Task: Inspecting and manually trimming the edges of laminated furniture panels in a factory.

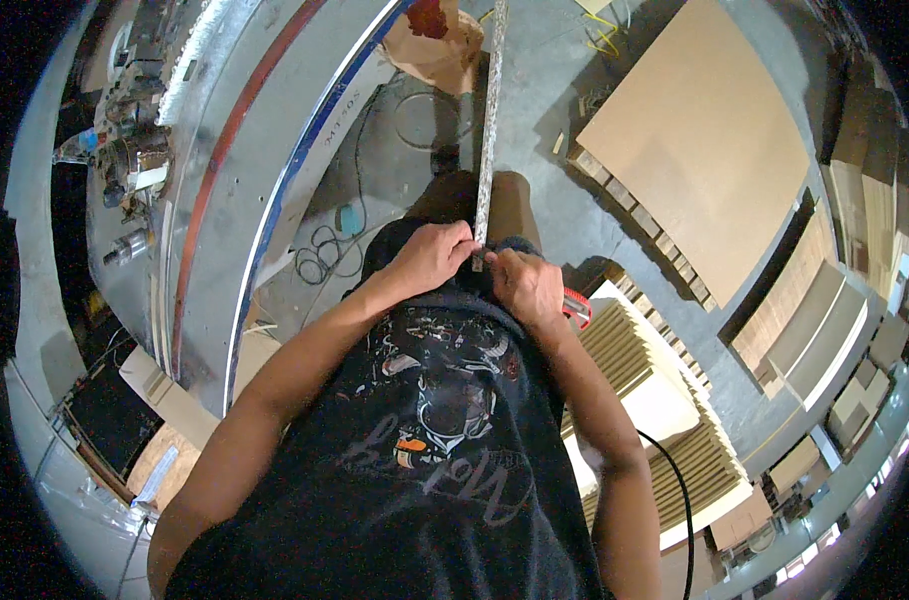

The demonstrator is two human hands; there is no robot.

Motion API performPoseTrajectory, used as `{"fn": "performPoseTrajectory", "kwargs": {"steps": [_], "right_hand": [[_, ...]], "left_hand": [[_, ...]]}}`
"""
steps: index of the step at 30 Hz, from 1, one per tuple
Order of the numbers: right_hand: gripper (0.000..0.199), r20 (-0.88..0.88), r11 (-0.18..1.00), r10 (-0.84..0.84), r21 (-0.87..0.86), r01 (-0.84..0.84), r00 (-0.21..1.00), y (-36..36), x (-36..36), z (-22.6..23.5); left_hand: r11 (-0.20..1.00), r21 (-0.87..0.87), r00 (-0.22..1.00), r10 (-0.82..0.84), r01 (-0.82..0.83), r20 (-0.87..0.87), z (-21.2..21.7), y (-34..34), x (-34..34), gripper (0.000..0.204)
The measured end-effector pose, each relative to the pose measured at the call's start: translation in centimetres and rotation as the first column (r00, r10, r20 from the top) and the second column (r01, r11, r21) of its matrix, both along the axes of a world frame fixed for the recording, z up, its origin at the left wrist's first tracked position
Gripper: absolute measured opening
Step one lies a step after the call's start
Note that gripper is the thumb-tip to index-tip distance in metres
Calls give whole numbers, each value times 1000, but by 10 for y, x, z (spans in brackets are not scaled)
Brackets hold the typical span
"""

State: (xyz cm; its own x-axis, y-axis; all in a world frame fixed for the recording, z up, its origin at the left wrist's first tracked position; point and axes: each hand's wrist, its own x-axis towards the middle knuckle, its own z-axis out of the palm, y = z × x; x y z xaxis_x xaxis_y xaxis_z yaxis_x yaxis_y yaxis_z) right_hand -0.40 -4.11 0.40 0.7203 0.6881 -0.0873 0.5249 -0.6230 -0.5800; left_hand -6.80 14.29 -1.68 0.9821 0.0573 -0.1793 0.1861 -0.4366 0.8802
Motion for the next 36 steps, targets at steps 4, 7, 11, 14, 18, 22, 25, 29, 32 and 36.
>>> {"fn": "performPoseTrajectory", "kwargs": {"steps": [4,7,11,14,18,22,25,29,32,36], "right_hand": [[28,-41,999,40,31,-38,998,-5,-1,-5],[28,-83,997,78,0,-79,993,-8,2,-2],[28,-173,980,188,-26,-195,967,-15,1,-5],[28,-259,981,178,-30,-192,949,-17,1,5],[29,-310,998,-22,41,37,951,-3,9,25],[29,-429,967,-209,46,252,879,30,23,42],[29,-383,958,-181,138,250,906,47,38,44],[33,-430,932,-306,48,360,849,53,53,50],[42,-610,768,-523,-34,640,595,49,93,43],[55,-456,767,-534,91,635,712,89,157,37]], "left_hand": [[999,15,998,-51,51,-35,4,2,-2,20],[996,20,995,-89,90,-46,8,3,-3,21],[965,74,954,-236,253,-184,9,3,-8,24],[980,-38,953,-197,193,-230,19,5,-11,27],[888,-416,956,81,-198,-282,34,6,-8,19],[761,-583,933,79,-284,-351,43,3,8,19],[843,-457,933,136,-285,-332,50,13,25,19],[879,-366,952,271,-305,-143,58,13,41,23],[867,-325,922,324,-379,-211,48,22,37,31],[873,-138,879,443,-468,-175,10,41,40,31]]}}
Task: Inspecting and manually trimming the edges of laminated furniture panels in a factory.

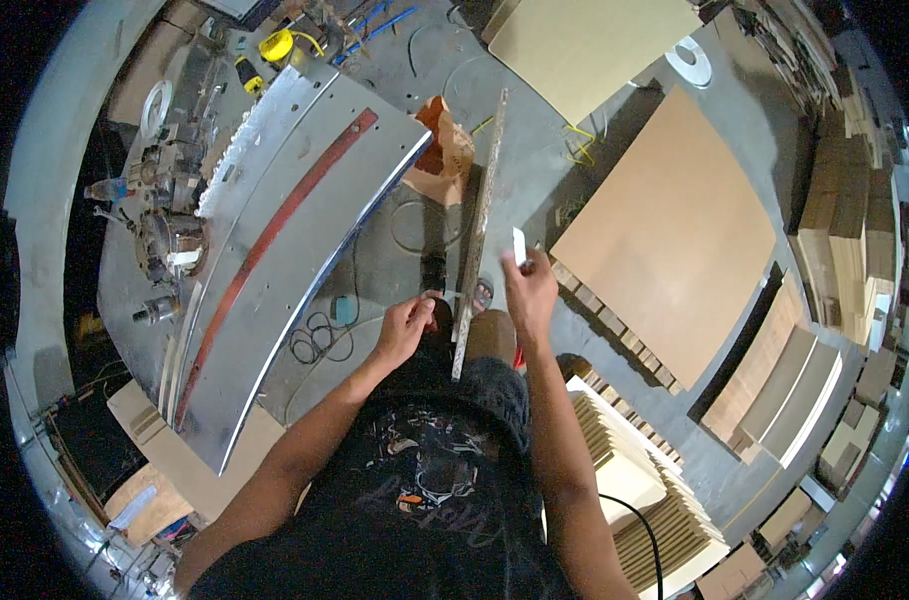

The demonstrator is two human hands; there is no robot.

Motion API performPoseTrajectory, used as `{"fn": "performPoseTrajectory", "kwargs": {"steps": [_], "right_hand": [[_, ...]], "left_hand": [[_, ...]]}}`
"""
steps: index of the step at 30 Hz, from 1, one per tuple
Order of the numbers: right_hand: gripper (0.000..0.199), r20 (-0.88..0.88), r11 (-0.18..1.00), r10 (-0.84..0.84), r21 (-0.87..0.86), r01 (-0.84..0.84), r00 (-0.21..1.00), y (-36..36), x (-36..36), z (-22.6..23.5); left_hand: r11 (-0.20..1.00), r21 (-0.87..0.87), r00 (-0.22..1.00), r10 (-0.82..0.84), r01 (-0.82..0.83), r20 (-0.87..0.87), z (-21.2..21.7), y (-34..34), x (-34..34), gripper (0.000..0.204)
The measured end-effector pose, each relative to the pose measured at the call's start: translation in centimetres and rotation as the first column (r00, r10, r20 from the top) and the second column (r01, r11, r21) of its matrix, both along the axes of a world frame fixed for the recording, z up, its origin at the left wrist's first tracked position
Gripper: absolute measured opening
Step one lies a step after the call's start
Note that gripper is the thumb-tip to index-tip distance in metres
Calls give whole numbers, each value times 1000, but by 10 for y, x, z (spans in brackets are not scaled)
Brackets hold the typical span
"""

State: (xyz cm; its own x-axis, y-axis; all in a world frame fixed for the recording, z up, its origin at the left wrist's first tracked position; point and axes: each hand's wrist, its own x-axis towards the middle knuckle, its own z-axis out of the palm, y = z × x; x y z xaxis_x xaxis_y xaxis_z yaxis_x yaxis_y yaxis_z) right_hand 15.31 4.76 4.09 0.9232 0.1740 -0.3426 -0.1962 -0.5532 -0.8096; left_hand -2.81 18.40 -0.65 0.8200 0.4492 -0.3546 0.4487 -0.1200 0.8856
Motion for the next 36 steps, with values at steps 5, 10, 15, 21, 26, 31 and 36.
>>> {"fn": "performPoseTrajectory", "kwargs": {"steps": [5,10,15,21,26,31,36], "right_hand": [[43,136,977,128,-189,-101,982,38,53,-44],[40,282,957,279,-159,-242,918,49,54,-62],[52,-193,984,-136,87,155,972,44,85,-85],[47,-40,998,-33,43,34,999,109,182,-55],[25,201,995,55,65,-70,978,121,233,-74],[30,-422,869,-36,433,237,906,171,211,35],[39,-576,615,367,740,274,731,293,133,44]], "left_hand": [[997,77,1000,24,-24,-4,2,1,37,29],[998,33,997,47,-45,-63,-2,-10,38,30],[998,-65,982,-13,1,-189,14,-26,51,45],[989,121,992,-66,80,-109,-3,-38,41,46],[996,38,988,-77,83,-136,20,-43,52,38],[999,0,987,-45,46,-151,10,-48,41,46],[992,66,985,-94,104,-145,-28,-65,17,63]]}}
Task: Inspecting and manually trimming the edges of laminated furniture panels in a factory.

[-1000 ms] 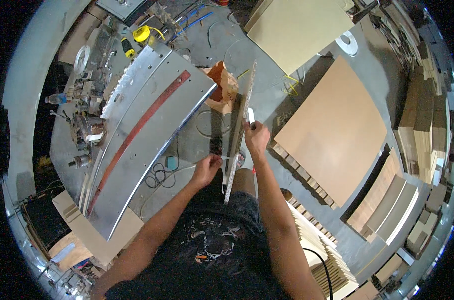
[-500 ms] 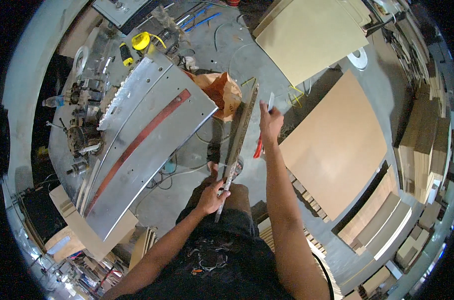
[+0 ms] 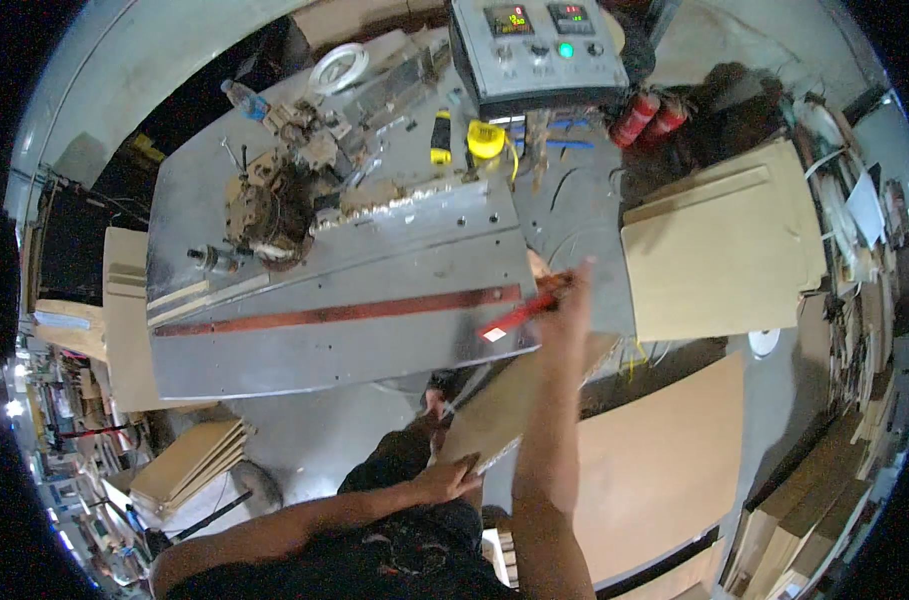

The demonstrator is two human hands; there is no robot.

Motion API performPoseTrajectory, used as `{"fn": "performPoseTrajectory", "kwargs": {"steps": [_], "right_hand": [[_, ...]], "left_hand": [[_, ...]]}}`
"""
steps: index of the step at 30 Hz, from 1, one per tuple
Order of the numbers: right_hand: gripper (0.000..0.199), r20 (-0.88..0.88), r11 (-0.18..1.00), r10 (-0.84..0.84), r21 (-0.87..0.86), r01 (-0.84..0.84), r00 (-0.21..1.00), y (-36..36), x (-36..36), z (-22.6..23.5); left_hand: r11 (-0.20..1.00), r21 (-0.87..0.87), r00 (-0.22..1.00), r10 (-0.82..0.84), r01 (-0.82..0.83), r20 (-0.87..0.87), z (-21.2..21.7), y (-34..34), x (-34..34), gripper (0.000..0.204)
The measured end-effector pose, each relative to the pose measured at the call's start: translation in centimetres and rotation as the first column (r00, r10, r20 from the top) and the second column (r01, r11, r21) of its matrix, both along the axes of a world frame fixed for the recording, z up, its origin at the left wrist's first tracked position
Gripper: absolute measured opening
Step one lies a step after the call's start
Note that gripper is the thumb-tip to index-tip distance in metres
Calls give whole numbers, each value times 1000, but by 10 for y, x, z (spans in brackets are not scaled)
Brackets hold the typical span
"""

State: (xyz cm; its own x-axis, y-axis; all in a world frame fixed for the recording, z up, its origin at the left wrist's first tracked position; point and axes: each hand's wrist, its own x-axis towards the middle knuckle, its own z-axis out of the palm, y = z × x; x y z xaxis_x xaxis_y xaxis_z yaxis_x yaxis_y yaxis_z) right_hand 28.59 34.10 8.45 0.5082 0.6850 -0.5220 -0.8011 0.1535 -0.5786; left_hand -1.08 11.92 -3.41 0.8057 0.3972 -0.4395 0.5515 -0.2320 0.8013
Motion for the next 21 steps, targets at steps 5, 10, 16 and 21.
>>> {"fn": "performPoseTrajectory", "kwargs": {"steps": [5,10,16,21], "right_hand": [[45,-128,985,20,172,3,992,144,-55,19],[47,-47,999,50,-2,-50,998,197,-81,5],[64,302,941,335,-149,-302,893,54,-95,4],[52,358,914,391,-261,-312,848,-100,-103,-3]], "left_hand": [[998,-8,996,-65,65,-65,12,1,-14,69],[998,35,994,-56,59,-94,15,14,-19,57],[994,-90,954,-88,65,-286,8,19,-27,55],[995,7,969,-94,98,-230,9,26,-35,55]]}}
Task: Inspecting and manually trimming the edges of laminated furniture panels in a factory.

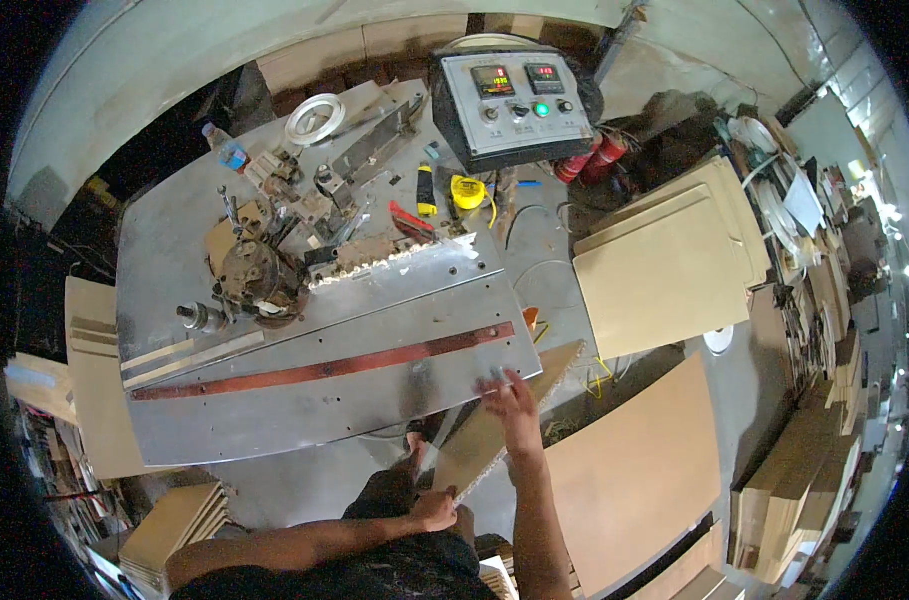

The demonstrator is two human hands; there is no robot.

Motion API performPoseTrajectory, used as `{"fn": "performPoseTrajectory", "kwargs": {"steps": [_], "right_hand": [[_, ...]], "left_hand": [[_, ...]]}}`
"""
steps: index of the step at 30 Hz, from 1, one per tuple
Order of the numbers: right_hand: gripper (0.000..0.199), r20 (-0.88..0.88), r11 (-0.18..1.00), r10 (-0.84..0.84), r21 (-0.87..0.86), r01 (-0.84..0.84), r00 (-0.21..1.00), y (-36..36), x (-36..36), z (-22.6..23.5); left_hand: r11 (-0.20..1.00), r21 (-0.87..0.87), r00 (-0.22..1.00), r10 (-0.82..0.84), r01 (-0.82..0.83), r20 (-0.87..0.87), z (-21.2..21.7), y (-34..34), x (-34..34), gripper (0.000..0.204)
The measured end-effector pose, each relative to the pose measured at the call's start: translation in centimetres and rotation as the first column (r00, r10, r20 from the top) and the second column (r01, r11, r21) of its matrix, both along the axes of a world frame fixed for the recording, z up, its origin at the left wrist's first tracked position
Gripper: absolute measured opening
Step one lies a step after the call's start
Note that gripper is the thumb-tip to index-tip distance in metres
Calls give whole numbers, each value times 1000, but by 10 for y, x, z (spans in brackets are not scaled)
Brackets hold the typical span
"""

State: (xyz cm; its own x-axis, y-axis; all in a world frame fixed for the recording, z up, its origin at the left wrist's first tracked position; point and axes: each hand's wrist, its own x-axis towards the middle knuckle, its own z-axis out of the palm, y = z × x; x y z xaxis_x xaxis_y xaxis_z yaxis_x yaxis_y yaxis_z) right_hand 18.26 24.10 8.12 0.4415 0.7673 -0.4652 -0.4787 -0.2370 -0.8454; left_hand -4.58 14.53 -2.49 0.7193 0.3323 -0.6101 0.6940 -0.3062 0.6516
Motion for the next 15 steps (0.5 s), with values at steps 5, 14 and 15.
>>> {"fn": "performPoseTrajectory", "kwargs": {"steps": [5,14,15], "right_hand": [[50,173,942,-93,-302,143,981,-159,-21,-30],[39,117,741,-384,-553,381,916,-378,-133,-71],[41,68,757,-406,-534,377,911,-410,-145,-98]], "left_hand": [[993,74,993,-95,90,65,-52,1,-13,52],[964,258,992,38,-69,124,5,16,18,29],[971,238,997,13,-31,78,27,19,35,28]]}}
